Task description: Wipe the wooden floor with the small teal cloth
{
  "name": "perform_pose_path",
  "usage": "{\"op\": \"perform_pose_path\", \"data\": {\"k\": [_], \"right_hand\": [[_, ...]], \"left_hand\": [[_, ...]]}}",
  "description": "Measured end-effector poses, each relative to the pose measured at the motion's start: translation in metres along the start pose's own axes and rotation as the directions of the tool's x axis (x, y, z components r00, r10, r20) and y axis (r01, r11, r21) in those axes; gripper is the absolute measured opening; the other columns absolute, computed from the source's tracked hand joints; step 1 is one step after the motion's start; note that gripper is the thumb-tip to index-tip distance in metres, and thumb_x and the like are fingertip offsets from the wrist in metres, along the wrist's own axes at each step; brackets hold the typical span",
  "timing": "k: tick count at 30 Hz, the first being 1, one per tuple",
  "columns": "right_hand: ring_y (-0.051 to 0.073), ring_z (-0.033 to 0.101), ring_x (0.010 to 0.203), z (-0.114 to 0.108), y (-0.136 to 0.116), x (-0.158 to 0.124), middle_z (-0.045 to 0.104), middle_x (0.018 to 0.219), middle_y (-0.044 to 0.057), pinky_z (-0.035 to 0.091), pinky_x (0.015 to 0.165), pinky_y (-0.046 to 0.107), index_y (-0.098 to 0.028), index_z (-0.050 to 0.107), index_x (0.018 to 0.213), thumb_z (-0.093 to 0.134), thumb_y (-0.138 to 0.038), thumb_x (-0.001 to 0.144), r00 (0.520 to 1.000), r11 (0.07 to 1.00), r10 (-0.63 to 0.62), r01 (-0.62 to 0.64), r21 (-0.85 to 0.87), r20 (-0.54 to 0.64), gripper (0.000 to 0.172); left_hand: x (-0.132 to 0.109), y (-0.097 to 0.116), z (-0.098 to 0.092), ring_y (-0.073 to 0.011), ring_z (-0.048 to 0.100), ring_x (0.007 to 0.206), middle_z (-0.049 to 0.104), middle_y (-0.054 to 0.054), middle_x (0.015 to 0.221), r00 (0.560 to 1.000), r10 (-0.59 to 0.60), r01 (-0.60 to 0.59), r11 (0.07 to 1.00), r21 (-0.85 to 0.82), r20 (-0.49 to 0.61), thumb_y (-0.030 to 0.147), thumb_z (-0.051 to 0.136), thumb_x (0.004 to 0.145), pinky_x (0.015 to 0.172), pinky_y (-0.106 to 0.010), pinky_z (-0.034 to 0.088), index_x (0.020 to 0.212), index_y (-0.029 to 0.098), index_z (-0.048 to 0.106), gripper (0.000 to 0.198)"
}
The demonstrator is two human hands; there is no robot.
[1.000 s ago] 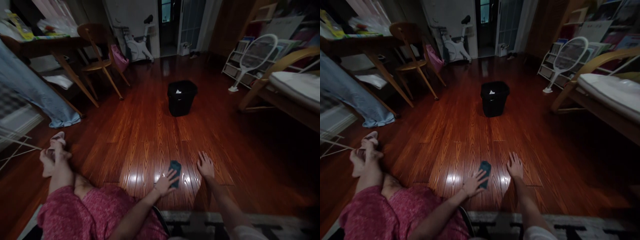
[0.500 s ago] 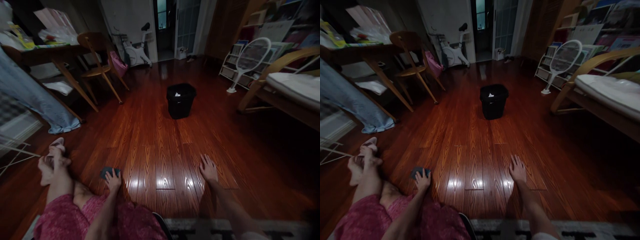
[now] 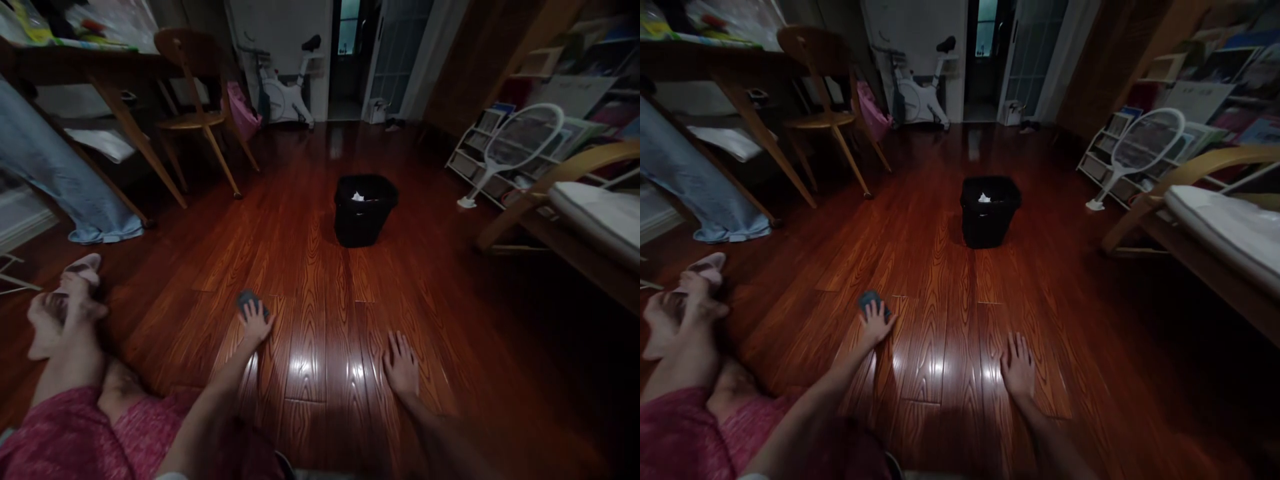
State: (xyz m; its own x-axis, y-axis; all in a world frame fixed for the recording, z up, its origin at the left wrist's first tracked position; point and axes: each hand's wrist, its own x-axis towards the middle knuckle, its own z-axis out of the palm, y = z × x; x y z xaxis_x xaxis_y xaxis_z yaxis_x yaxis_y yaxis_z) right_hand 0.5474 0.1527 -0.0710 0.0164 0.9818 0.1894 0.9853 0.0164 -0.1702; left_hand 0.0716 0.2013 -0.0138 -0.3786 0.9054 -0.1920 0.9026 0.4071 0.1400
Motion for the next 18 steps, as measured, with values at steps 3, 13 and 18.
{"op": "perform_pose_path", "data": {"k": [3, 13, 18], "right_hand": [[0.026, 0.028, 0.149, 0.003, 0.003, -0.001, 0.033, 0.162, 0.010, 0.028, 0.116, 0.048, -0.020, 0.023, 0.160, 0.031, -0.034, 0.096, 1.000, 1.000, -0.012, 0.012, -0.014, 0.019, 0.066], [0.024, 0.027, 0.149, -0.006, -0.004, -0.003, 0.031, 0.163, 0.010, 0.027, 0.117, 0.045, -0.019, 0.022, 0.160, 0.031, -0.033, 0.097, 1.000, 0.999, -0.008, 0.009, -0.032, 0.016, 0.065], [0.026, 0.026, 0.150, -0.009, -0.004, -0.002, 0.032, 0.163, 0.011, 0.026, 0.117, 0.048, -0.019, 0.024, 0.159, 0.030, -0.033, 0.097, 0.998, 1.000, 0.004, -0.002, -0.028, 0.060, 0.064]], "left_hand": [[-0.011, 0.072, 0.013, -0.0385, 0.000, 0.153, 0.005, -0.018, 0.167, 0.908, 0.418, -0.418, 0.908, 0.011, 0.005, 0.063, 0.039, 0.095, 0.120, -0.064, 0.001, 0.159, 0.015, 0.021, 0.083], [-0.079, 0.182, 0.052, -0.0222, 0.012, 0.154, 0.021, -0.002, 0.167, 0.244, 0.967, -0.970, 0.243, 0.026, 0.066, 0.048, 0.037, 0.104, 0.124, -0.057, -0.001, 0.157, 0.032, 0.024, 0.058], [-0.030, 0.125, 0.016, -0.0235, 0.017, 0.153, 0.024, 0.000, 0.165, 0.597, 0.798, -0.802, 0.595, 0.049, 0.082, 0.045, 0.039, 0.103, 0.124, -0.056, -0.001, 0.156, 0.036, 0.028, 0.055]]}}
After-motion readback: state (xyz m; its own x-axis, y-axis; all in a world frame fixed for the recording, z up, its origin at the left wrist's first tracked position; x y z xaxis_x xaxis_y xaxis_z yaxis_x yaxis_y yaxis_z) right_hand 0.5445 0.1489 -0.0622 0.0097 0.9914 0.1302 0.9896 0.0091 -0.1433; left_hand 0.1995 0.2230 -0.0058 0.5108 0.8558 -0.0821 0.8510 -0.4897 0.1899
